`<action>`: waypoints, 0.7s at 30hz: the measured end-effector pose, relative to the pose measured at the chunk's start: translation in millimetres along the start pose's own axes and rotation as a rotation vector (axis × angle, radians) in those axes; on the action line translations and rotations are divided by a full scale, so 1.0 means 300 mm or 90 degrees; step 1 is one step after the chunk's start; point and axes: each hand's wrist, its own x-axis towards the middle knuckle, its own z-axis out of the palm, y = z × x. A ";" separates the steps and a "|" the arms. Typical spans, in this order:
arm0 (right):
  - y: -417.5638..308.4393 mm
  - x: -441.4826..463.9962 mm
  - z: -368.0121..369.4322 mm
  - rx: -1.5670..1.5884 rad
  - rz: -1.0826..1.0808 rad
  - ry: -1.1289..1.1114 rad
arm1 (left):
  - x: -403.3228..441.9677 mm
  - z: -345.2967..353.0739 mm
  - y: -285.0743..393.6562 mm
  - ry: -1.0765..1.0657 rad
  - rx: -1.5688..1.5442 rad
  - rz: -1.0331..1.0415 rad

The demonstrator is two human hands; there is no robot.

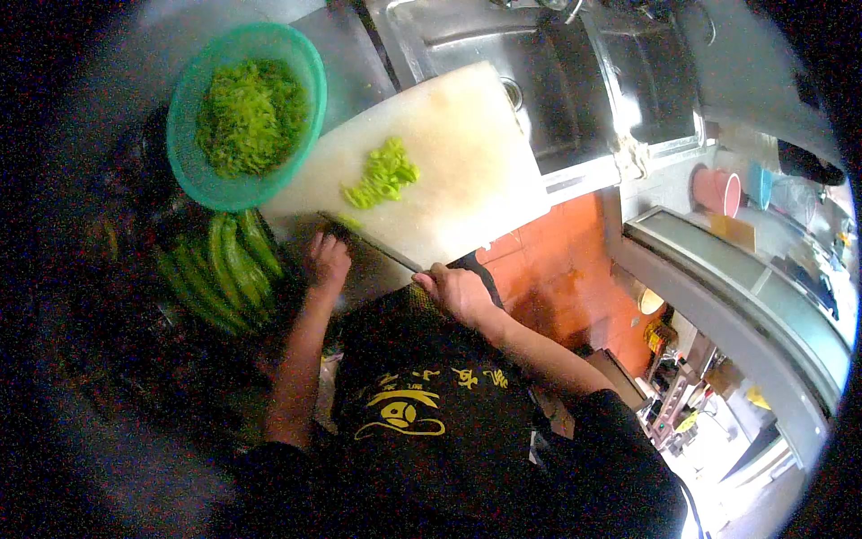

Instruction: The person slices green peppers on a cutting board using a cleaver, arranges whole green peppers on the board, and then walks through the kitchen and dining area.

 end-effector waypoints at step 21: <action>-0.045 0.069 0.065 -0.033 -0.008 0.015 | 0.034 -0.121 0.034 0.166 -0.034 -0.036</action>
